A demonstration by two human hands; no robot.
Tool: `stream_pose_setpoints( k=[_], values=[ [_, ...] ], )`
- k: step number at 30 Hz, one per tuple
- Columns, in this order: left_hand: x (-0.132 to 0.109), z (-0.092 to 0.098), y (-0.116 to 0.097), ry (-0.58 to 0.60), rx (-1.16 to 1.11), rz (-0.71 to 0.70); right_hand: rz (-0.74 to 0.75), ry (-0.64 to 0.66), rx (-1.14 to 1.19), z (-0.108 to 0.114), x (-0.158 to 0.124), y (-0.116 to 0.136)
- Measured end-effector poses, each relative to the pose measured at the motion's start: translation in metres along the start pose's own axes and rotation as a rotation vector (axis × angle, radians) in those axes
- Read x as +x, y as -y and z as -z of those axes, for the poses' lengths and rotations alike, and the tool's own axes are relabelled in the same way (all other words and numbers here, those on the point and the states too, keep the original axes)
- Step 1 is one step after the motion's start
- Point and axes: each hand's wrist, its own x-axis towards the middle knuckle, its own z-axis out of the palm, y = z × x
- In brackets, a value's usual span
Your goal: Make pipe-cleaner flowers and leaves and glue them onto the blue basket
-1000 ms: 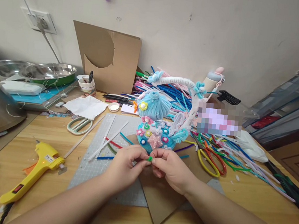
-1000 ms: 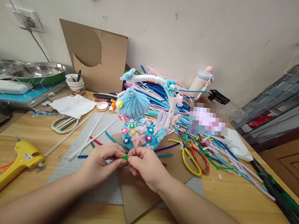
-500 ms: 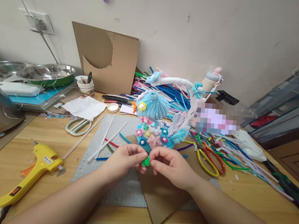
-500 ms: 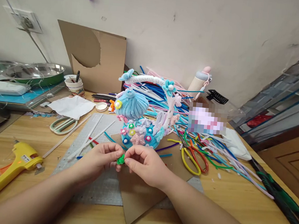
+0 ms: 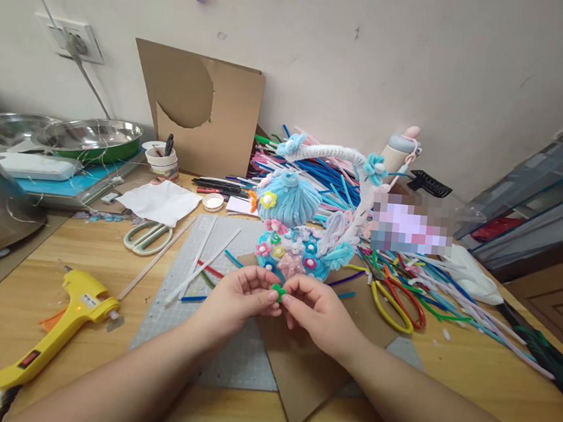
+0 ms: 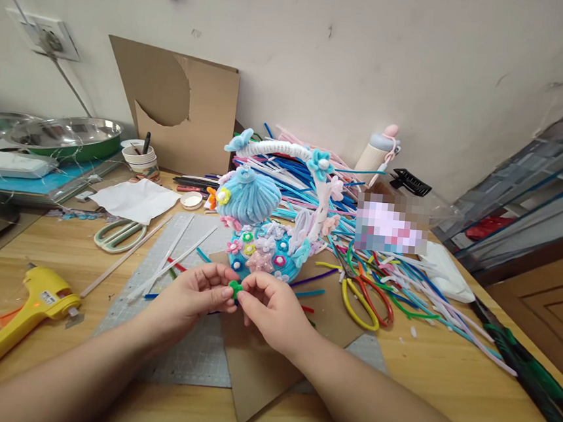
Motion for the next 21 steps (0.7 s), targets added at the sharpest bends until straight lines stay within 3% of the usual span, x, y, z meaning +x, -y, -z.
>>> stream_pose_setpoints(
  k=[6,10,17,21],
  values=[
    [0.000,-0.002,-0.003,-0.013,0.116,-0.036,-0.033,0.024,0.055,0.001,0.000,-0.001],
    [0.000,0.000,-0.001,0.006,0.077,0.045,-0.013,0.011,0.040,0.001,-0.001,-0.003],
    [-0.005,-0.001,-0.006,0.029,-0.084,0.197,0.393,-0.052,-0.515,0.009,-0.006,0.000],
    [-0.005,-0.001,-0.005,0.068,-0.102,0.212,0.509,-0.091,-0.669,0.010,-0.007,0.000]
  ],
)
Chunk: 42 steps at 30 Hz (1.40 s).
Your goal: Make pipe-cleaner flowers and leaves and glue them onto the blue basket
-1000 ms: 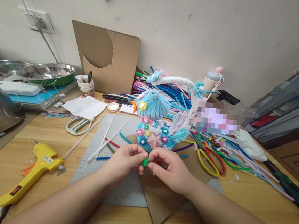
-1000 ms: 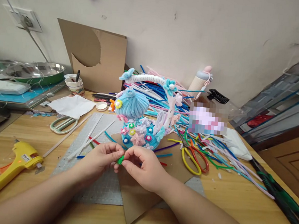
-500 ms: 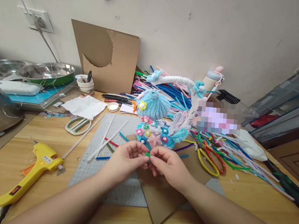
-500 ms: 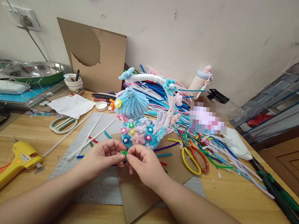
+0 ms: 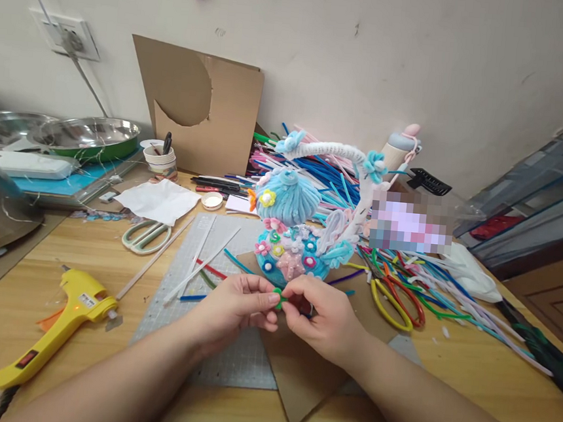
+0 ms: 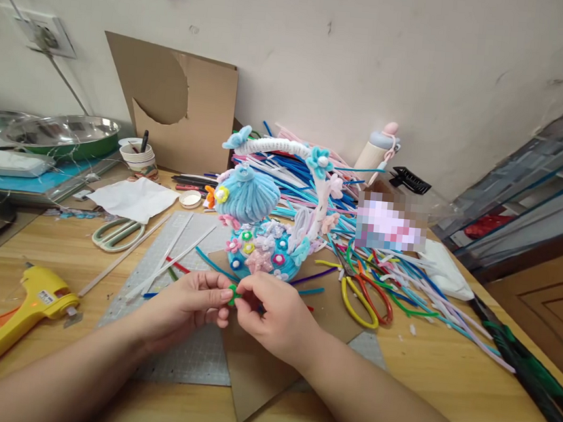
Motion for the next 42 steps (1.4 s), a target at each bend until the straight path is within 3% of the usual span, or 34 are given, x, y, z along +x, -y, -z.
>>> stream_pose_setpoints(
  k=[4,11,19,25,29,34,42],
  values=[
    [0.001,0.001,0.002,0.034,-0.012,0.004,0.024,-0.034,-0.048,-0.003,-0.001,0.001],
    [0.000,0.000,0.003,0.056,-0.005,-0.037,-0.085,-0.083,0.037,-0.007,-0.002,0.003],
    [0.002,0.001,0.006,0.044,0.028,-0.054,-0.113,-0.088,0.047,-0.011,-0.005,0.000],
    [0.001,0.001,0.003,0.003,0.033,-0.083,-0.134,-0.032,0.208,-0.006,-0.002,0.000],
    [0.000,0.001,0.000,0.047,0.090,-0.080,-0.099,0.041,0.306,-0.002,0.003,-0.003],
    [0.000,0.000,-0.001,0.038,-0.018,-0.085,-0.175,0.055,0.382,-0.005,0.004,-0.007],
    [-0.001,0.001,-0.003,0.041,-0.095,-0.002,-0.055,0.013,0.171,-0.001,0.001,-0.003]
  ],
)
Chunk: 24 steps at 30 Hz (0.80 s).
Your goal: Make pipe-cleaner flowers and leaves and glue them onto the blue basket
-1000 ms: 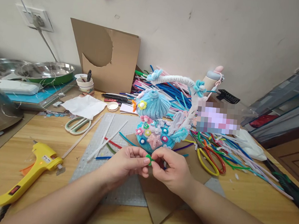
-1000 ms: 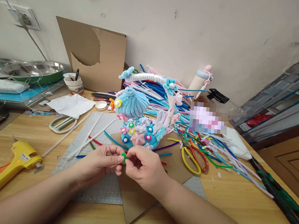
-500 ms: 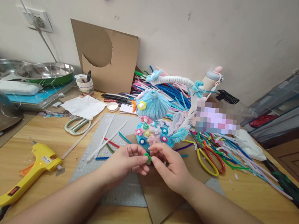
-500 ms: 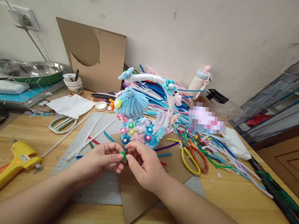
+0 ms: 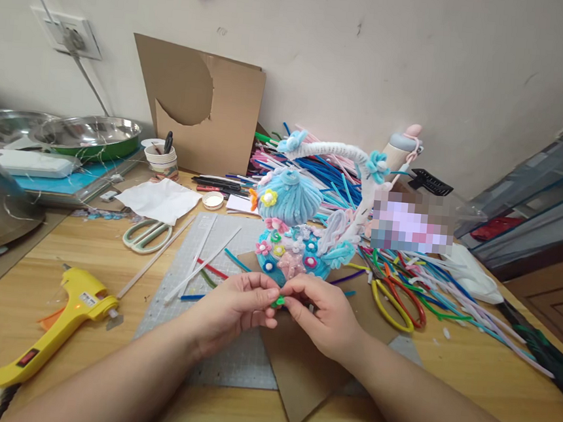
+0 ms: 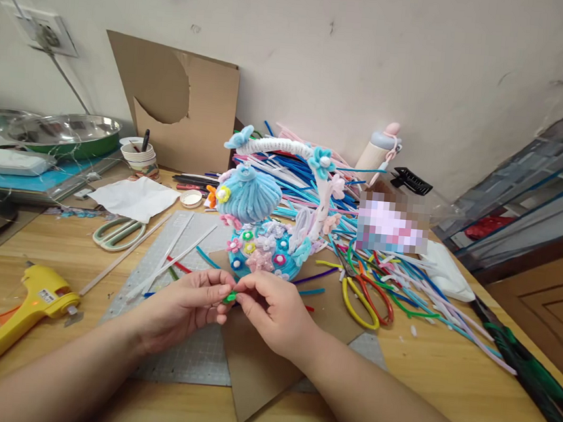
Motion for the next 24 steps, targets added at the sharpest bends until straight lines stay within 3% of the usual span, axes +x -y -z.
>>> stream_pose_setpoints(
  k=[7,14,24],
  values=[
    [0.0026,0.0032,0.0033,-0.028,0.186,-0.173,-0.085,0.087,0.151,-0.0032,0.0002,0.0012],
    [-0.0016,-0.0019,-0.0007,-0.002,0.096,-0.022,-0.006,-0.067,-0.001,-0.0034,-0.0013,0.0007],
    [-0.0008,-0.0016,-0.0008,-0.032,0.095,-0.006,0.106,0.015,-0.108,0.0017,-0.0007,0.0006]
  ],
)
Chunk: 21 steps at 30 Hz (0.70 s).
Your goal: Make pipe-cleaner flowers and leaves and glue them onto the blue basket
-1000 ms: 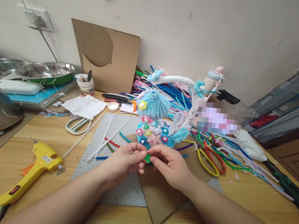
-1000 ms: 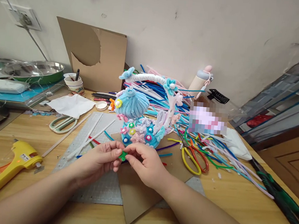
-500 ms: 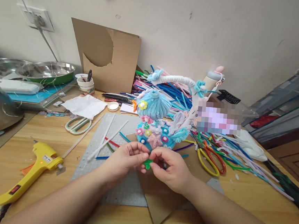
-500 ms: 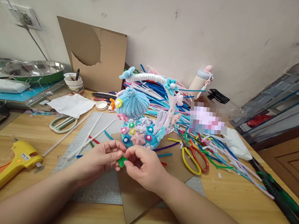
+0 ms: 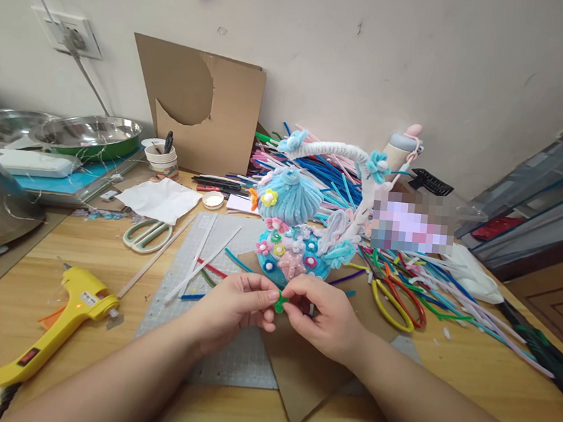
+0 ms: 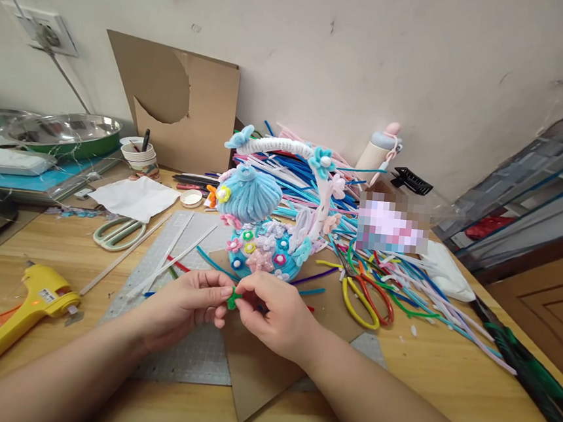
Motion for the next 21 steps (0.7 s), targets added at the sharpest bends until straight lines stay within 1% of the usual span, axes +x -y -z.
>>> stream_pose_setpoints(
  k=[3,7,11,15,21],
  values=[
    [-0.0003,0.0003,0.0001,0.007,-0.017,0.039,0.045,0.019,-0.025,0.0021,0.0013,-0.0002],
    [-0.0001,0.0006,0.0006,0.006,-0.025,0.041,0.070,-0.009,-0.045,0.0020,0.0014,-0.0011],
    [0.0009,0.0019,0.0020,-0.018,-0.015,0.032,0.109,0.038,-0.071,0.0027,0.0018,-0.0016],
    [0.0012,0.0034,0.0042,0.007,-0.024,0.059,0.144,0.078,-0.098,0.0044,0.0024,-0.0021],
    [0.0012,0.0001,0.0072,-0.021,-0.088,0.037,0.162,0.002,-0.183,0.0000,0.0000,-0.0026]
  ],
)
